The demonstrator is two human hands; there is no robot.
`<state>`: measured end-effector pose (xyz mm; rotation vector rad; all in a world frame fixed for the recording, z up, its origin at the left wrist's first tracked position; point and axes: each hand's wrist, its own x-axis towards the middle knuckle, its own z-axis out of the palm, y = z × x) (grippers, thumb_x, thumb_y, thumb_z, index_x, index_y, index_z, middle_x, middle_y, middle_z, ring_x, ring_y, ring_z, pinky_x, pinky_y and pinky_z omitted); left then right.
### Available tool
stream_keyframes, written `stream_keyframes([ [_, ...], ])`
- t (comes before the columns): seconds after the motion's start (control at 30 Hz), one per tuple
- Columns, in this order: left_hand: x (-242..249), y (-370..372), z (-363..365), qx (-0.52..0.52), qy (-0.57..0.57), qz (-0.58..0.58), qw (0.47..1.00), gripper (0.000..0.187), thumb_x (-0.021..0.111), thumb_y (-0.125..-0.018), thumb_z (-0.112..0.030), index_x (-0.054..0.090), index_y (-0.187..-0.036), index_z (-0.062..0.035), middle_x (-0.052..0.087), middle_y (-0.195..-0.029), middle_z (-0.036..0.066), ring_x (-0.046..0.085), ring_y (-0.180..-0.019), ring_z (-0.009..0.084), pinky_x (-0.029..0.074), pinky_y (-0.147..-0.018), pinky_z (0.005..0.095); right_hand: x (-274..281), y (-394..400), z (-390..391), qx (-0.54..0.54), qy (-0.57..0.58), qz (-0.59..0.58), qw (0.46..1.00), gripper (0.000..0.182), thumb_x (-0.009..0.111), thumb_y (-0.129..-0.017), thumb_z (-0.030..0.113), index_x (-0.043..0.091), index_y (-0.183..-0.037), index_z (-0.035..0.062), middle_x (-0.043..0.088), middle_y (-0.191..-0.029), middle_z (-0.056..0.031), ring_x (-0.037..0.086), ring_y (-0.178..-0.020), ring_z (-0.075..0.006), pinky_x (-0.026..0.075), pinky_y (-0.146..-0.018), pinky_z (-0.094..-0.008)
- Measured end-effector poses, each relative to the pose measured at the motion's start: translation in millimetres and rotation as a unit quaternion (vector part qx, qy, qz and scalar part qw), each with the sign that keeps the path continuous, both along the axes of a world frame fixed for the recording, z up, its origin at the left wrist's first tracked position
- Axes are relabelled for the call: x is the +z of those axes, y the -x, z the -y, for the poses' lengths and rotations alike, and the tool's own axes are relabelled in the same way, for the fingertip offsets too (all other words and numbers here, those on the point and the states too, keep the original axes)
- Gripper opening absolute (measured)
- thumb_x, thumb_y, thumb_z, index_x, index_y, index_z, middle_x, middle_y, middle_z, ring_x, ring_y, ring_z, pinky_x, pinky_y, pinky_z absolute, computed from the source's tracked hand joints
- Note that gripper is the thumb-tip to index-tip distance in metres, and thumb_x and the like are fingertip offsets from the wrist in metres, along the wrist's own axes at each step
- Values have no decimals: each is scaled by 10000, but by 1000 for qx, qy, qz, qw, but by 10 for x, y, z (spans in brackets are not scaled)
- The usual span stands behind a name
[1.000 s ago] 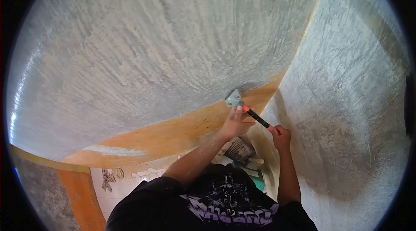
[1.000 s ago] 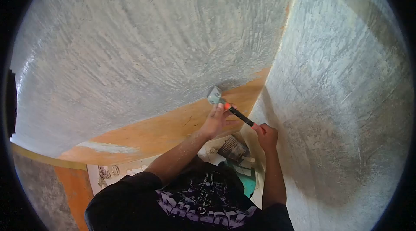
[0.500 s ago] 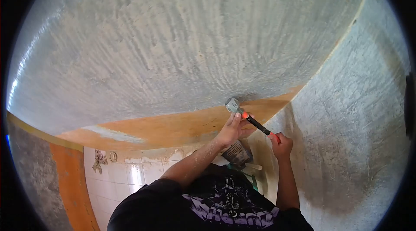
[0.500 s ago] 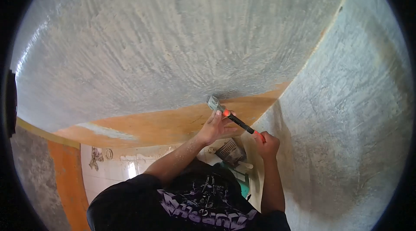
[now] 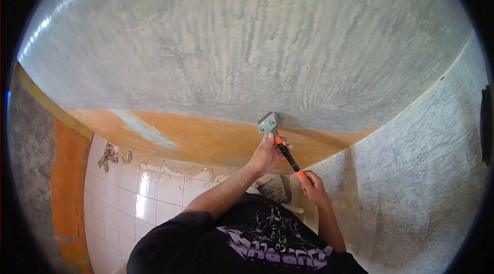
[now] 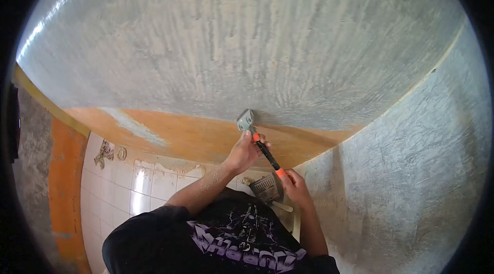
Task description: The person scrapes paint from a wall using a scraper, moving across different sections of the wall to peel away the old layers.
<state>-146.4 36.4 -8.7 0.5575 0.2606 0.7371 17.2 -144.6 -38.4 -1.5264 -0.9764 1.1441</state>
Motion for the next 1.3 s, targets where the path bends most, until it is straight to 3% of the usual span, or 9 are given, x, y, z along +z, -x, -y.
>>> stream_keyframes([
  [0.1,-52,239,-104,25,65,42,997,360,270,-1065,-475,411,-968,-158,445,-830,30,479,-776,187,447,-799,394,24,350,-156,35,45,-101,993,258,543,-1021,253,572,-1157,35,525,-719,23,442,-535,-54,362,-469,-233],
  [0.3,-89,799,-400,95,116,7,989,423,291,-1026,-584,387,-963,-178,346,-693,-7,355,-610,140,380,-666,322,2,910,-503,94,55,-71,992,301,568,-1009,242,546,-1228,36,518,-678,24,434,-513,-54,360,-462,-232],
  [0.4,-15,969,-454,107,72,-42,991,404,327,-1025,-572,379,-966,-175,363,-700,-4,370,-615,132,402,-659,328,-16,1117,-520,67,23,-39,997,328,568,-1006,221,552,-1273,31,507,-673,31,432,-518,-47,353,-465,-227],
  [0.5,27,977,-401,93,-67,-94,989,360,377,-1034,-520,372,-963,-168,362,-700,-1,375,-615,129,421,-639,332,-143,1242,-403,10,-1,9,1000,347,549,-1010,213,546,-1304,29,500,-664,27,439,-521,-50,356,-463,-223],
  [0.63,-26,1069,-505,-3,-143,-165,976,313,403,-1050,-434,390,-1008,-125,523,-798,42,593,-730,179,497,-681,346,-137,1370,-280,-45,23,1,999,359,536,-1012,209,536,-1327,36,485,-641,26,429,-510,-49,352,-458,-218],
  [0.67,-13,1132,-528,-21,-125,-192,973,299,398,-1056,-404,394,-1030,-106,578,-865,63,654,-828,209,536,-739,369,-133,1411,-278,-42,10,4,999,356,537,-1013,213,536,-1323,40,473,-623,22,414,-496,-45,342,-454,-213],
  [0.87,-22,1375,-577,-57,-163,-186,967,263,412,-1057,-369,372,-1044,-110,579,-897,72,661,-830,225,554,-754,387,-54,1719,-304,-36,35,-47,998,245,510,-1026,302,539,-1067,62,452,-594,13,412,-459,-71,344,-435,-229],
  [1.0,89,1317,-573,-84,-99,-109,986,251,413,-1058,-364,354,-1037,-121,545,-892,64,639,-858,223,542,-809,400,207,1725,-335,-10,66,-115,991,244,492,-1033,314,510,-1013,71,445,-586,7,394,-427,-77,353,-423,-236],
  [1.3,-38,1022,-515,-92,-35,-64,993,224,402,-1062,-350,355,-1010,-137,509,-879,53,608,-890,234,512,-875,438,70,1168,-329,-29,12,142,989,212,555,-1005,260,565,-971,51,474,-625,31,433,-522,-50,357,-479,-236],
])
